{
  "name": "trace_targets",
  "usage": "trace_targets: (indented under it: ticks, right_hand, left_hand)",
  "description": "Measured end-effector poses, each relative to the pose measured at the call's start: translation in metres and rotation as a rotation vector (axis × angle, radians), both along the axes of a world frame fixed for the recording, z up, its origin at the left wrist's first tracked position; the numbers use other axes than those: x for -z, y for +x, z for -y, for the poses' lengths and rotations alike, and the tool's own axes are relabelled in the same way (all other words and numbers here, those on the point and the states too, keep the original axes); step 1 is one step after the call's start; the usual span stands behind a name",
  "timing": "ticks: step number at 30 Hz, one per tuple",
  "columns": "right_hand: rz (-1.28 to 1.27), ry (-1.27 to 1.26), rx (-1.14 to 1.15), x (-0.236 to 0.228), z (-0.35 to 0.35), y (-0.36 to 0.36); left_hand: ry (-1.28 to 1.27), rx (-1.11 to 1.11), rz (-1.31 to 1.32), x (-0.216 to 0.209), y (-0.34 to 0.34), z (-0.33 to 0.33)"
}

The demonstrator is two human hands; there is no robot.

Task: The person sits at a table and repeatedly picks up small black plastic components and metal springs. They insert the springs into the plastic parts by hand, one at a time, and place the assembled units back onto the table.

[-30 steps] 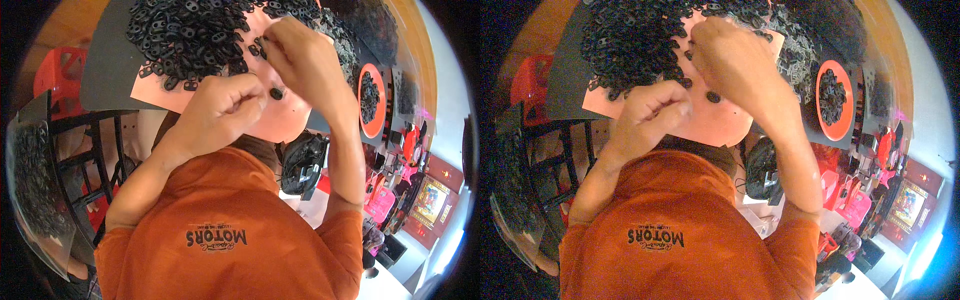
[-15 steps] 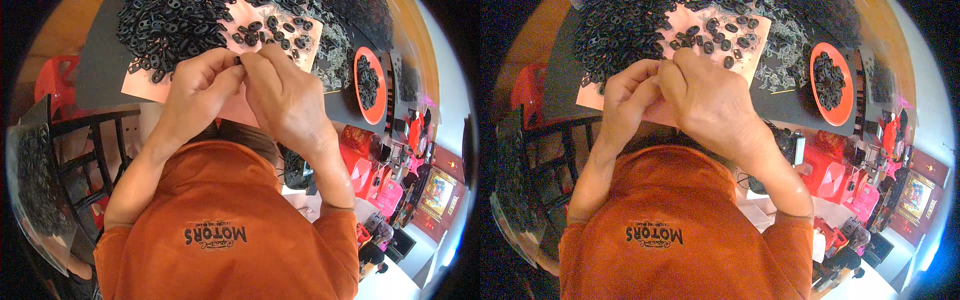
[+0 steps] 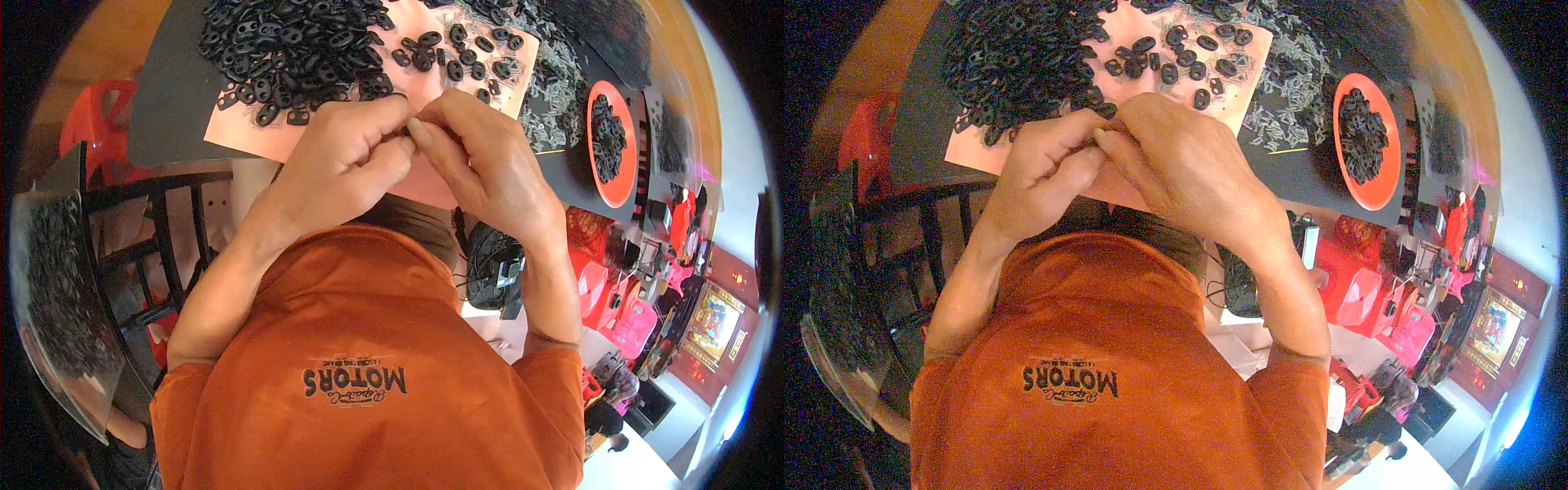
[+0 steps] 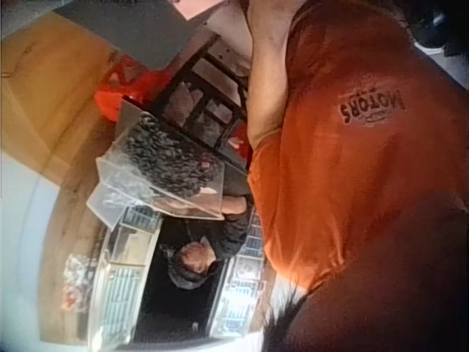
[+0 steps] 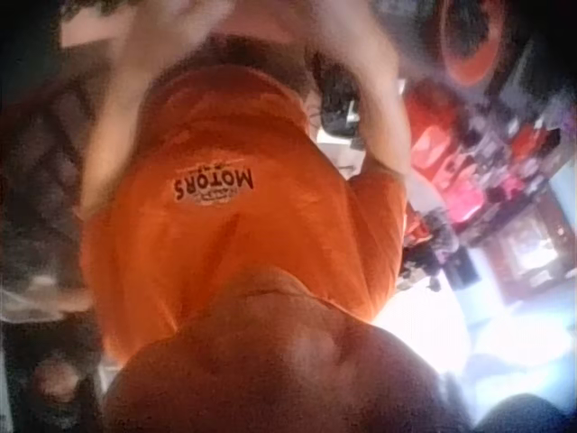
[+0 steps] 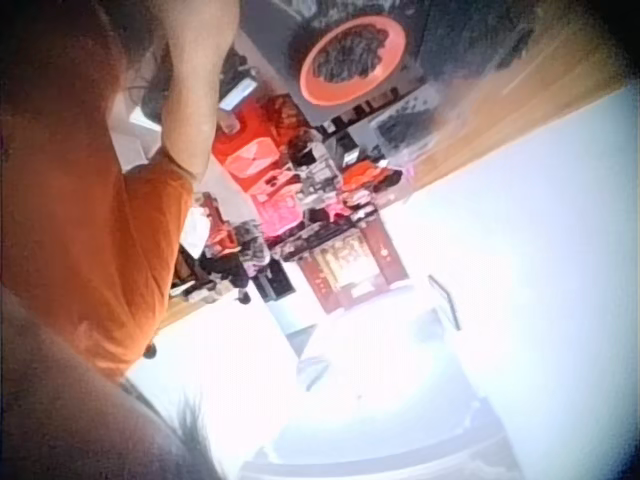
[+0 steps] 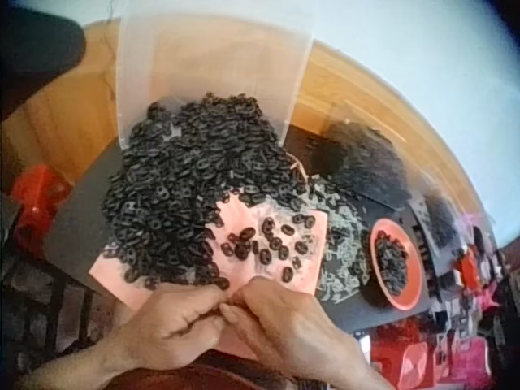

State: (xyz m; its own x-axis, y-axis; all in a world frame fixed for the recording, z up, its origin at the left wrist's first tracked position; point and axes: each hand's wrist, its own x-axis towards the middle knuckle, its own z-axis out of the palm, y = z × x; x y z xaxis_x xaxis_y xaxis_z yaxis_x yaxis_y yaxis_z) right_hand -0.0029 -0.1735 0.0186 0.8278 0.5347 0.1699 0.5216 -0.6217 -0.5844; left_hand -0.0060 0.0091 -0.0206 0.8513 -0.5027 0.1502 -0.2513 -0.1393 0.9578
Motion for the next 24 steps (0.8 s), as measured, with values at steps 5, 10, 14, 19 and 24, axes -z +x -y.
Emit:
trace_targets:
  ticks: [5,10,14,19,24]
  right_hand:
    - [-0.153,0.068,-0.001,-0.006,0.003,0.005]
    - [0.178,0.024,0.011,-0.002,0.008,0.046]
    - [0.233,-0.169,-0.029,-0.011,-0.010,0.070]
    - [0.296,-0.372,0.012,-0.003,-0.016,0.082]
    - [0.315,-0.487,0.034,-0.011,-0.014,0.086]
  left_hand:
    - [-0.073,-0.016,-0.079,-0.001,0.000,0.004]
    - [-0.102,0.008,-0.105,-0.004,0.002,0.004]
    - [-0.116,0.020,-0.134,-0.005,0.004,0.004]
    - [-0.144,0.022,-0.139,-0.001,0.004,0.004]
    - [-0.157,0.032,-0.133,0.000,0.005,0.002]
